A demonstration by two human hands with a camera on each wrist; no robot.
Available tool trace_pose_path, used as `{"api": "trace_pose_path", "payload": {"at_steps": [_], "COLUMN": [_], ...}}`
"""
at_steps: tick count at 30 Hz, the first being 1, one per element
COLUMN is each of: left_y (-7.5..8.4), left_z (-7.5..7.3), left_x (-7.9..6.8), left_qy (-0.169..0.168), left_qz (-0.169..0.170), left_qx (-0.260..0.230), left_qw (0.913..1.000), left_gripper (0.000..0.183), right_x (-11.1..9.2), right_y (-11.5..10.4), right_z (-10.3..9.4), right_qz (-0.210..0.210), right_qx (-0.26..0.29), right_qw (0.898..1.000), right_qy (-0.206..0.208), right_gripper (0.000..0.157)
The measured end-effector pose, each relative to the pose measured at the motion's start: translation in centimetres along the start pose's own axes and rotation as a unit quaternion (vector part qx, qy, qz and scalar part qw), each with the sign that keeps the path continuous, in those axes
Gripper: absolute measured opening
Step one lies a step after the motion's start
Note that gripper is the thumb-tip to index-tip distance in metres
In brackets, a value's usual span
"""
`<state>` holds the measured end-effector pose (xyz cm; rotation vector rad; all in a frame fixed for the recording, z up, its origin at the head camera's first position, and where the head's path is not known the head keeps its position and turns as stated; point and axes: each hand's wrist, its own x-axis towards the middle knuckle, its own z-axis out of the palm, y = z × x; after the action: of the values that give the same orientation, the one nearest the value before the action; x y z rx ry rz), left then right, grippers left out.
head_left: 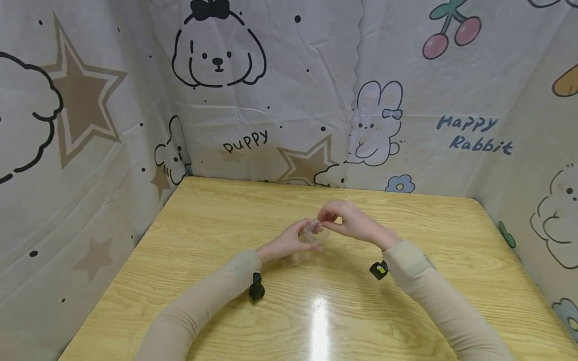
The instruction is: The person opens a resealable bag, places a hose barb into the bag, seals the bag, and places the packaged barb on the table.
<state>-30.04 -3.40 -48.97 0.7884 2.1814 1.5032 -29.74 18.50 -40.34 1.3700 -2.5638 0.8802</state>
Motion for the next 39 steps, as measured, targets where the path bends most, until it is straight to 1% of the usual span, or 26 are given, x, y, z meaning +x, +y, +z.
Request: {"api": "trace_pose_path", "payload": {"at_steps": [7, 10, 14, 20, 25, 31, 35, 39], "left_y": [0.0, -0.1, -0.2, -0.2, -0.1, -0.2, -0.1, 0.0], "left_z": [0.1, 0.1, 0.1, 0.2, 0.2, 0.2, 0.1, 0.1], "left_x": [0.1, 0.2, 0.3, 0.4, 0.3, 0.1, 0.1, 0.0], "left_qy": [0.003, 0.004, 0.006, 0.009, 0.011, 0.010, 0.010, 0.011], "left_qz": [-0.001, 0.003, 0.009, 0.006, 0.003, 0.002, 0.002, -0.001], "left_qx": [0.004, 0.007, 0.012, 0.015, 0.013, 0.014, 0.017, 0.014], "left_qw": [1.0000, 1.0000, 0.9999, 0.9998, 0.9998, 0.9998, 0.9998, 0.9998], "left_gripper": [0.072, 0.074, 0.072, 0.070, 0.068, 0.070, 0.072, 0.075], "right_x": [-0.8, -1.4, -2.2, -3.6, -4.8, -6.1, -6.6, -6.7], "right_y": [1.1, 1.8, 2.8, 4.9, 6.7, 8.6, 9.2, 9.4], "right_z": [-0.6, -0.7, -0.9, -0.7, -0.1, 0.9, 1.4, 1.7], "right_qz": [0.013, 0.029, 0.074, 0.136, 0.185, 0.218, 0.242, 0.246], "right_qx": [-0.015, -0.022, -0.026, -0.022, -0.021, -0.030, -0.032, -0.036], "right_qw": [0.999, 0.999, 0.996, 0.989, 0.981, 0.975, 0.969, 0.968], "right_qy": [0.027, 0.041, 0.050, 0.056, 0.053, 0.038, 0.026, 0.020], "right_gripper": [0.009, 0.009, 0.009, 0.007, 0.010, 0.008, 0.006, 0.007]}}
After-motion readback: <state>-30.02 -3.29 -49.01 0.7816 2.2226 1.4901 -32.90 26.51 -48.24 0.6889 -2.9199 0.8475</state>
